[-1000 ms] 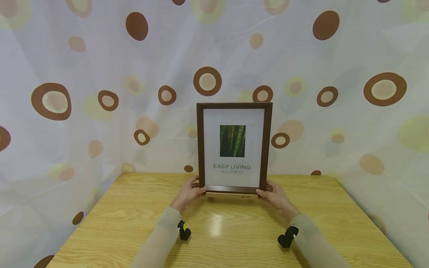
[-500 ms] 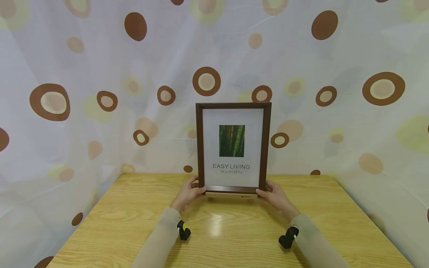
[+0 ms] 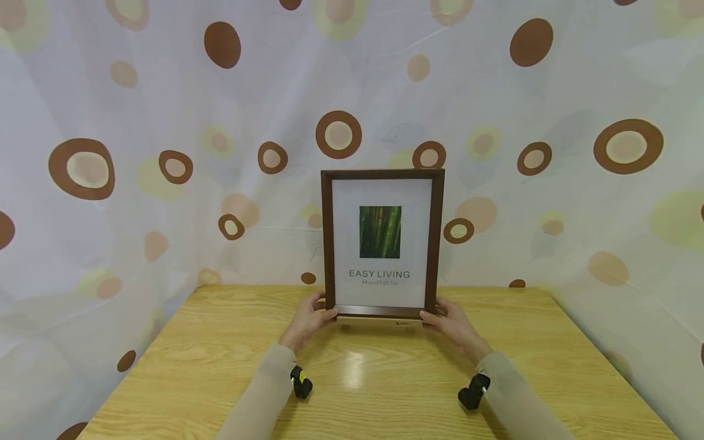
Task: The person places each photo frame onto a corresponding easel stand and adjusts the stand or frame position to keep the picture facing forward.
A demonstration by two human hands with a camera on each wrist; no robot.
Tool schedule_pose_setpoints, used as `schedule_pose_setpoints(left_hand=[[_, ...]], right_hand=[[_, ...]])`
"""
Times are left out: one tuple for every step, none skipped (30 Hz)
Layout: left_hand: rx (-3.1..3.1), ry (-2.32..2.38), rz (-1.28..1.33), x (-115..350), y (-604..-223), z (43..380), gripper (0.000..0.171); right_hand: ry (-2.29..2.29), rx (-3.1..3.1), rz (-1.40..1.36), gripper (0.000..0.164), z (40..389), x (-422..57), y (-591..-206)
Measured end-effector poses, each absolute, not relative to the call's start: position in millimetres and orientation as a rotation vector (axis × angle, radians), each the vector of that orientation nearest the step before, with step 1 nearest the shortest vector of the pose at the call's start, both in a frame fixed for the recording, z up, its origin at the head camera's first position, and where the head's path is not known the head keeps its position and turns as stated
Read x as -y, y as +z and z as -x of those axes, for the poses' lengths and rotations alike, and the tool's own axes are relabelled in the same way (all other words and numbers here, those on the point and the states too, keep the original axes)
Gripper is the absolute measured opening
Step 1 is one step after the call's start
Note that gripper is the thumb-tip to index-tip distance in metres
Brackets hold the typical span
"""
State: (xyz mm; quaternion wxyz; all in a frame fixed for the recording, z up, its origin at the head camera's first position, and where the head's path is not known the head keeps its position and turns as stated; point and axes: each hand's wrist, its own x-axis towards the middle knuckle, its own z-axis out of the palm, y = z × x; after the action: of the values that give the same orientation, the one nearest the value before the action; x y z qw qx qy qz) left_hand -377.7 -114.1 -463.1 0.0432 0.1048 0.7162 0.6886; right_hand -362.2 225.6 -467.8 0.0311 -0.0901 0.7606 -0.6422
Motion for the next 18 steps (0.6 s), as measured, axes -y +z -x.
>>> schedule_pose_setpoints(left_hand=[[-2.191, 2.105, -0.321, 114.1, -462.8, 376.7, 0.051], [-2.199, 2.1, -0.327, 114.3, -462.6, 375.6, 0.05], [-2.2, 2.099, -0.334, 114.4, -462.5, 374.9, 0.05], [-2.216, 2.088, -0.359, 114.6, -462.4, 374.1, 0.05], [-2.227, 2.08, -0.375, 114.8, -462.5, 373.8, 0.049], [-2.244, 2.066, -0.39, 115.0, -462.6, 373.5, 0.048], [-2.258, 2.053, -0.4, 115.1, -462.7, 373.1, 0.048], [-2.283, 2.034, -0.416, 115.4, -463.0, 372.9, 0.048], [-2.318, 2.009, -0.428, 115.7, -463.1, 372.5, 0.049], [-2.353, 1.983, -0.431, 116.3, -463.2, 372.1, 0.05], [-2.381, 1.961, -0.417, 117.1, -463.0, 371.6, 0.051], [-2.422, 1.933, -0.411, 118.0, -462.4, 370.7, 0.053], [-2.465, 1.903, -0.407, 119.3, -462.1, 370.1, 0.055], [-2.51, 1.873, -0.386, 120.7, -461.5, 369.5, 0.057], [-2.557, 1.841, -0.372, 122.2, -460.7, 368.6, 0.059], [-2.596, 1.81, -0.358, 123.9, -460.0, 368.0, 0.06], [-2.644, 1.772, -0.361, 125.6, -459.3, 367.3, 0.06], [-2.688, 1.734, -0.369, 127.2, -458.8, 366.9, 0.061]], right_hand=[[-1.982, -2.338, 0.276, 0.061, 362.1, -226.2, -468.1], [-1.979, -2.334, 0.28, 0.063, 361.8, -227.0, -468.1], [-1.982, -2.327, 0.282, 0.064, 361.1, -227.9, -467.7], [-1.973, -2.326, 0.29, 0.066, 360.5, -229.3, -467.1], [-1.966, -2.327, 0.296, 0.068, 360.0, -230.9, -466.5], [-1.961, -2.326, 0.297, 0.07, 359.4, -233.0, -465.7], [-1.964, -2.321, 0.288, 0.071, 358.7, -235.1, -465.1], [-1.958, -2.321, 0.29, 0.072, 358.0, -237.6, -464.3], [-1.955, -2.319, 0.289, 0.072, 357.6, -240.3, -463.7], [-1.948, -2.323, 0.288, 0.072, 357.0, -242.8, -463.1], [-1.948, -2.324, 0.284, 0.071, 356.1, -245.2, -462.5], [-1.949, -2.323, 0.279, 0.069, 355.0, -247.5, -461.6], [-1.943, -2.33, 0.276, 0.067, 353.4, -249.4, -460.4], [-1.927, -2.347, 0.27, 0.065, 351.6, -251.0, -459.0], [-1.892, -2.384, 0.27, 0.063, 349.5, -252.4, -457.5], [-1.85, -2.426, 0.272, 0.062, 346.7, -253.4, -455.7], [-1.794, -2.475, 0.276, 0.061, 343.7, -254.5, -453.8], [-1.731, -2.531, 0.283, 0.061, 340.9, -255.4, -452.1]])
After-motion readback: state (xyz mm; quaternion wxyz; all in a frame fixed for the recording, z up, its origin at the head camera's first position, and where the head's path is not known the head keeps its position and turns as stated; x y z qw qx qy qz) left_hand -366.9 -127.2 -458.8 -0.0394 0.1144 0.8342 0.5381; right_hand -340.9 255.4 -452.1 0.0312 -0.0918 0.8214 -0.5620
